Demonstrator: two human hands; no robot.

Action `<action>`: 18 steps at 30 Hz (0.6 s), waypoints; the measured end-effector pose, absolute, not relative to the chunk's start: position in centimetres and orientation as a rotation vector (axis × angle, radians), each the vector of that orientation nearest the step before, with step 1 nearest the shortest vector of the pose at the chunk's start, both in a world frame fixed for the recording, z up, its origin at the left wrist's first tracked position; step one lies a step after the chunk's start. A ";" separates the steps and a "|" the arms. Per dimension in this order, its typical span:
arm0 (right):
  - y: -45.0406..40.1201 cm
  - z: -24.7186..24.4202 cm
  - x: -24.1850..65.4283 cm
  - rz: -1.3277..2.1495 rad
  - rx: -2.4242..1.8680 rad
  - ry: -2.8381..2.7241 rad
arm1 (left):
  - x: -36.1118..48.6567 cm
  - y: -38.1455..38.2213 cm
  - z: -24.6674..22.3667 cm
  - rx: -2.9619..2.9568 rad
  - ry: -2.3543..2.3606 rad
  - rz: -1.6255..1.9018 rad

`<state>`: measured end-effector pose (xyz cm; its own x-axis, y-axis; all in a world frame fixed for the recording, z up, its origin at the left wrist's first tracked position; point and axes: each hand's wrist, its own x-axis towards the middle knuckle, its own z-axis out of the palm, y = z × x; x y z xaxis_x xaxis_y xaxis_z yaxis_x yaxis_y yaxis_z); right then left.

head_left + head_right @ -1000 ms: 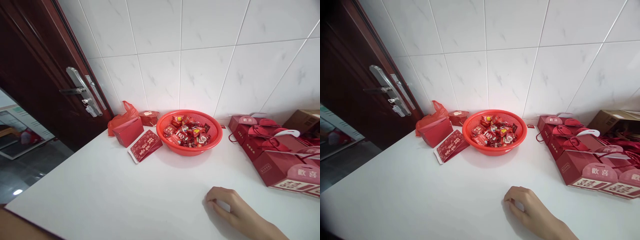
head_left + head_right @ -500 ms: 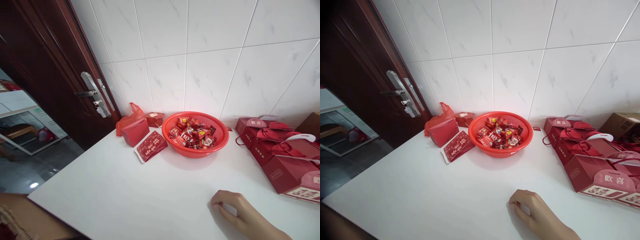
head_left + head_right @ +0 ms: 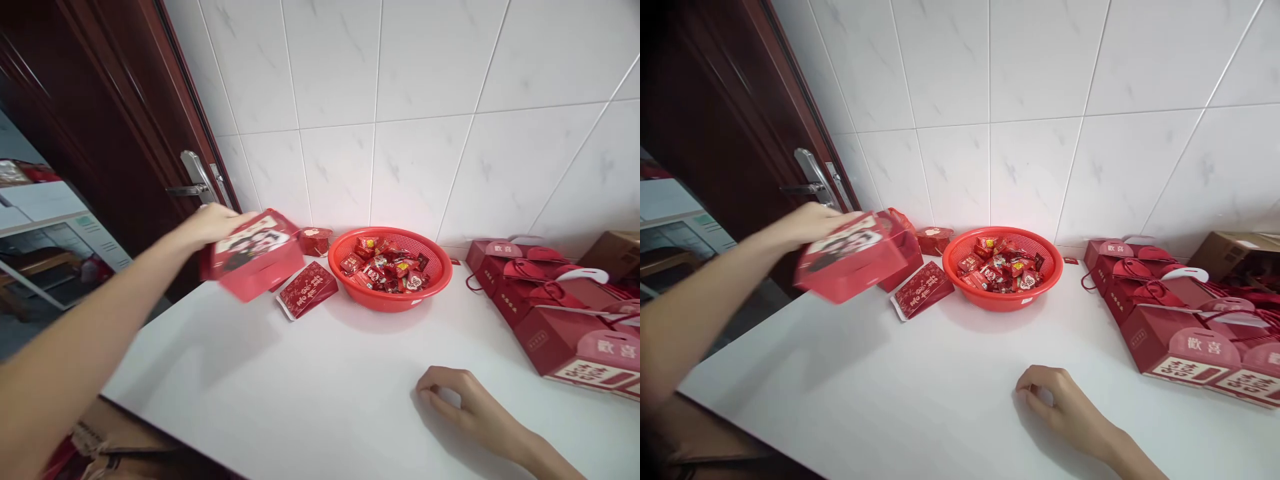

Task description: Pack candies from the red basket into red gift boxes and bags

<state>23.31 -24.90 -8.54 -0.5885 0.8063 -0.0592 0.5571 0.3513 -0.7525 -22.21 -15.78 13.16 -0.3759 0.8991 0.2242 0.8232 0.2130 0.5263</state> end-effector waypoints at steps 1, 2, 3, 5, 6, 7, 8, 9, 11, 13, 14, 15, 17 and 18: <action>-24.9 -8.7 23.2 1.083 -1.204 -2.286 | -21.0 -14.2 12.8 1.661 2.391 0.796; -24.8 -8.7 23.2 1.083 -1.201 -2.275 | -19.8 -12.5 12.4 1.675 2.325 0.836; -24.8 -8.8 23.2 1.084 -1.197 -2.264 | -18.6 -11.0 11.8 1.701 2.234 0.911; -24.6 -8.7 23.1 1.091 -1.183 -2.232 | -16.7 -8.5 10.5 1.713 2.144 1.038; -24.6 -8.5 23.2 1.093 -1.176 -2.211 | -16.0 -7.7 9.8 1.710 2.117 1.094; -24.5 -8.3 23.2 1.095 -1.170 -2.187 | -15.5 -7.2 9.2 1.696 2.090 1.133; -24.5 -7.9 23.2 1.096 -1.163 -2.163 | -15.2 -7.0 8.8 1.671 2.060 1.157; -24.5 -7.5 23.2 1.101 -1.153 -2.140 | -15.0 -6.9 8.4 1.635 2.020 1.163; -24.5 -6.6 23.1 1.122 -1.124 -2.103 | -14.8 -7.2 8.1 1.543 1.932 1.145; -24.5 -5.8 22.8 1.160 -1.081 -2.073 | -14.9 -7.6 8.2 1.489 1.866 1.166; -24.5 -5.4 22.6 1.182 -1.058 -2.059 | -15.1 -7.8 8.5 1.492 1.847 1.199; -24.5 -5.2 22.3 1.204 -1.035 -2.048 | -15.2 -8.0 8.8 1.511 1.837 1.241; -24.4 -4.8 21.8 1.238 -0.996 -2.032 | -15.3 -8.5 9.7 1.573 1.837 1.314; -24.3 -4.7 21.5 1.245 -0.980 -2.028 | -15.3 -8.9 10.2 1.605 1.849 1.327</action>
